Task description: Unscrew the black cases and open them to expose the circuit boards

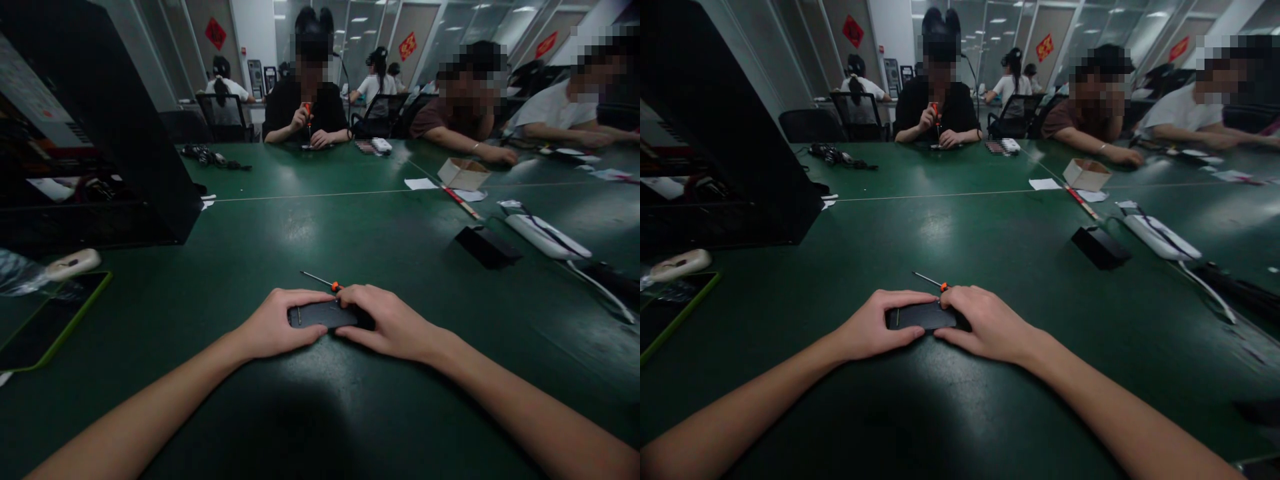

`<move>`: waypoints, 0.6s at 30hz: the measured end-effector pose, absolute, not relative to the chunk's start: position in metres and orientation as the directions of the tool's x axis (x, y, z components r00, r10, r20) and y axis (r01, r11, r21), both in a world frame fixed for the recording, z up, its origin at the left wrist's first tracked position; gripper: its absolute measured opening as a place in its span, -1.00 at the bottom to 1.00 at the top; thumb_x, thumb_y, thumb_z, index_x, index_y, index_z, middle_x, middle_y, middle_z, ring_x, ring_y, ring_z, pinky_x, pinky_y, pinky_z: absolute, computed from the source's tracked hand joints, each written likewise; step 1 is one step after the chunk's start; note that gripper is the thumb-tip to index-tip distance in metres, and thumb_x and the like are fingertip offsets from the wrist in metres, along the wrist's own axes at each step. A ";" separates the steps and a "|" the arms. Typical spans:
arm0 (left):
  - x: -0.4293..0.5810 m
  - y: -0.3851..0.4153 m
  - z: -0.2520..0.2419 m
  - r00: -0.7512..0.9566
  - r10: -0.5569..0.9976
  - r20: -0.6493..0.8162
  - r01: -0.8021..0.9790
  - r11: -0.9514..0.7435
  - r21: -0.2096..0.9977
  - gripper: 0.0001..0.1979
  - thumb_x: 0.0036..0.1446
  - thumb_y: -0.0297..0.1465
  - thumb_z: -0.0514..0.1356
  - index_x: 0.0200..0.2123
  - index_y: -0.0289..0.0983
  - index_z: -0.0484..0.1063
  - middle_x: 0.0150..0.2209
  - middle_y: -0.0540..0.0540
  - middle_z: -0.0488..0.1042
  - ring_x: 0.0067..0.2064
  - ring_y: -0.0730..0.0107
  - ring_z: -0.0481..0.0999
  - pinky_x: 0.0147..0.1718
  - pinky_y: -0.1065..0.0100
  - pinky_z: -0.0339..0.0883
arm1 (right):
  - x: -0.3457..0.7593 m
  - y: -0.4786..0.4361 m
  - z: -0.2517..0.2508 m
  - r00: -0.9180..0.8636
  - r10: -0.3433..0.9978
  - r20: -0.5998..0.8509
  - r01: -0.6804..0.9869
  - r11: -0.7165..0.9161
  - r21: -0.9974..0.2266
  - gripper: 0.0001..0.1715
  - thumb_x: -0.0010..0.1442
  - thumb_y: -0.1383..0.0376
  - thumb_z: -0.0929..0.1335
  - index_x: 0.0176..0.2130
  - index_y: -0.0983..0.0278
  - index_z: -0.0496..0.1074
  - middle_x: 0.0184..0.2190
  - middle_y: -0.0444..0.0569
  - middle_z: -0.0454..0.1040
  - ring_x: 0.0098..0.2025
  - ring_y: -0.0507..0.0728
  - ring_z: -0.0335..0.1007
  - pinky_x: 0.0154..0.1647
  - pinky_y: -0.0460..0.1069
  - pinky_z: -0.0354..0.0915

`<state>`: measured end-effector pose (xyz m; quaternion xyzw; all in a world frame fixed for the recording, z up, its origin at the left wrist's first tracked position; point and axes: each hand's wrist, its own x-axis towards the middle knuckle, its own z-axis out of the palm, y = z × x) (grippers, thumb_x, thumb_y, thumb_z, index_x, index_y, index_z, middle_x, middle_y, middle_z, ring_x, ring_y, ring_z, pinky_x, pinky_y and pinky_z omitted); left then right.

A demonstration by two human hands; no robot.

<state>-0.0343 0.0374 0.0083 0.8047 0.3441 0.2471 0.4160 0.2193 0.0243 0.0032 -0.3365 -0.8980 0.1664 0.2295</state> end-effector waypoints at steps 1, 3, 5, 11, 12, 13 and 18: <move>-0.034 0.037 0.009 0.638 0.763 0.104 0.353 -0.410 0.841 -0.54 0.13 -0.33 0.34 0.13 -0.21 0.53 0.08 -0.13 0.60 0.06 0.12 0.58 0.10 0.20 0.39 | 0.221 0.025 0.005 -0.673 0.671 0.310 0.515 0.727 -0.454 -0.67 0.31 0.11 0.38 -0.04 0.26 0.35 -0.12 0.07 0.55 -0.10 0.16 0.52 -0.08 0.08 0.43; -0.034 0.036 0.009 0.631 0.771 0.090 0.367 -0.399 0.840 -0.53 0.13 -0.32 0.34 0.13 -0.22 0.53 0.07 -0.13 0.61 0.04 0.14 0.59 0.07 0.23 0.41 | 0.224 0.028 0.008 -0.672 0.659 0.337 0.495 0.739 -0.458 -0.74 0.37 0.14 0.33 -0.05 0.26 0.36 -0.11 0.05 0.54 -0.08 0.14 0.50 -0.06 0.06 0.43; -0.034 0.035 0.010 0.628 0.774 0.084 0.380 -0.399 0.834 -0.53 0.13 -0.32 0.34 0.14 -0.22 0.53 0.07 -0.12 0.61 0.04 0.15 0.60 0.06 0.24 0.41 | 0.229 0.032 0.010 -0.647 0.682 0.340 0.526 0.722 -0.449 -0.79 0.41 0.18 0.28 -0.06 0.25 0.37 -0.12 0.04 0.53 -0.08 0.12 0.48 -0.06 0.05 0.42; -0.034 0.038 0.010 0.645 0.758 0.096 0.383 -0.430 0.818 -0.52 0.14 -0.30 0.33 0.14 -0.19 0.51 0.11 -0.13 0.58 0.08 0.12 0.57 0.12 0.19 0.38 | 0.232 0.041 -0.001 -0.597 0.782 0.181 0.733 0.623 -0.274 -0.69 0.37 0.22 0.27 0.06 0.28 0.36 -0.08 0.11 0.48 -0.07 0.22 0.45 -0.07 0.16 0.44; -0.034 0.038 0.010 0.646 0.756 0.101 0.380 -0.434 0.817 -0.53 0.14 -0.31 0.33 0.14 -0.19 0.51 0.11 -0.13 0.58 0.10 0.11 0.56 0.14 0.17 0.37 | 0.231 0.041 -0.003 -0.607 0.777 0.168 0.733 0.628 -0.260 -0.68 0.36 0.24 0.27 0.07 0.28 0.37 -0.08 0.11 0.48 -0.07 0.22 0.45 -0.08 0.16 0.45; -0.034 0.038 0.009 0.647 0.755 0.106 0.377 -0.437 0.817 -0.53 0.13 -0.32 0.33 0.14 -0.20 0.51 0.11 -0.14 0.58 0.10 0.11 0.55 0.16 0.16 0.35 | 0.230 0.040 -0.004 -0.614 0.772 0.164 0.727 0.634 -0.263 -0.68 0.35 0.26 0.27 0.07 0.28 0.38 -0.09 0.11 0.48 -0.07 0.22 0.45 -0.08 0.16 0.45; -0.034 0.038 0.008 0.651 0.748 0.125 0.358 -0.449 0.819 -0.53 0.13 -0.34 0.34 0.13 -0.20 0.51 0.11 -0.14 0.57 0.11 0.11 0.55 0.15 0.17 0.36 | 0.226 0.031 0.003 -0.571 0.761 0.308 0.707 0.646 -0.288 -0.64 0.32 0.30 0.28 0.09 0.28 0.35 -0.14 0.07 0.49 -0.19 0.15 0.49 -0.18 0.05 0.46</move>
